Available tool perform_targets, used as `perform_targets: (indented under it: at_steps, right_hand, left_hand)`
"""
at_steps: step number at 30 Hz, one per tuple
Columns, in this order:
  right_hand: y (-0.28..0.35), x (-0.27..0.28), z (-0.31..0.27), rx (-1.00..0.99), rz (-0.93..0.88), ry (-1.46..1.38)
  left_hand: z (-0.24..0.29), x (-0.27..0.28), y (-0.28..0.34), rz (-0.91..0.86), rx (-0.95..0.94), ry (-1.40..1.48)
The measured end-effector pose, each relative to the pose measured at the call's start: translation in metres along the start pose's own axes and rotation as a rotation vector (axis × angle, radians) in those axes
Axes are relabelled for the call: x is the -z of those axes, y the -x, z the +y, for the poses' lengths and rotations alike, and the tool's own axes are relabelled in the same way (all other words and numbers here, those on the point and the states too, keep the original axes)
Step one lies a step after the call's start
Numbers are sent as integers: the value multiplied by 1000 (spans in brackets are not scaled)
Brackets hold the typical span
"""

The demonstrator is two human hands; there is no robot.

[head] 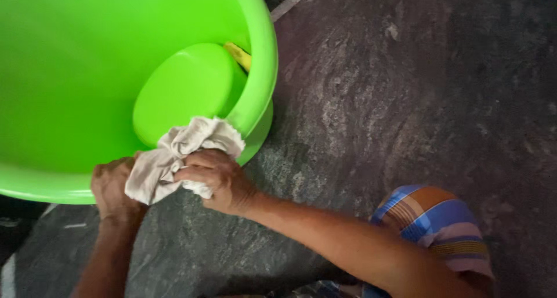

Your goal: The person wipes the interior and exterior surfaces of a green plastic basin using a white cloth. They rotate the basin to access different areas, scrubbing the sides, bottom, and rim thoroughly.

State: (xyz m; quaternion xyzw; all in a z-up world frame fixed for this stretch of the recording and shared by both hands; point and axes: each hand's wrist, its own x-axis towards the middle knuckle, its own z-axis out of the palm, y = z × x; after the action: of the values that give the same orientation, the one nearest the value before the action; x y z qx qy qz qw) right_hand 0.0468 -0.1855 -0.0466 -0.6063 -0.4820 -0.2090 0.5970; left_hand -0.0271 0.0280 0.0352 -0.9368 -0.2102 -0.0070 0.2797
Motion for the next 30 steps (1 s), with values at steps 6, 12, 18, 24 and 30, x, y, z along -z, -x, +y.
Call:
perform_targets:
  at_steps: [6,12,18,24,30]
  right_hand:
    - [-15,64,66,-5,399,380]
    - [4,34,53,-299,478,138]
    - [-4,58,92,-567,407,-81]
    - [-18,57,90,-462,572,-68]
    - [3,-12,-25,-125,188,-169]
  left_hand:
    - [71,52,-7,31,69,269]
    - [138,92,-36,210,21,250]
    - [59,106,-23,11,-272,430]
    - [11,99,3,82,-21,-7]
    - [37,115,-1,14,-10,-9]
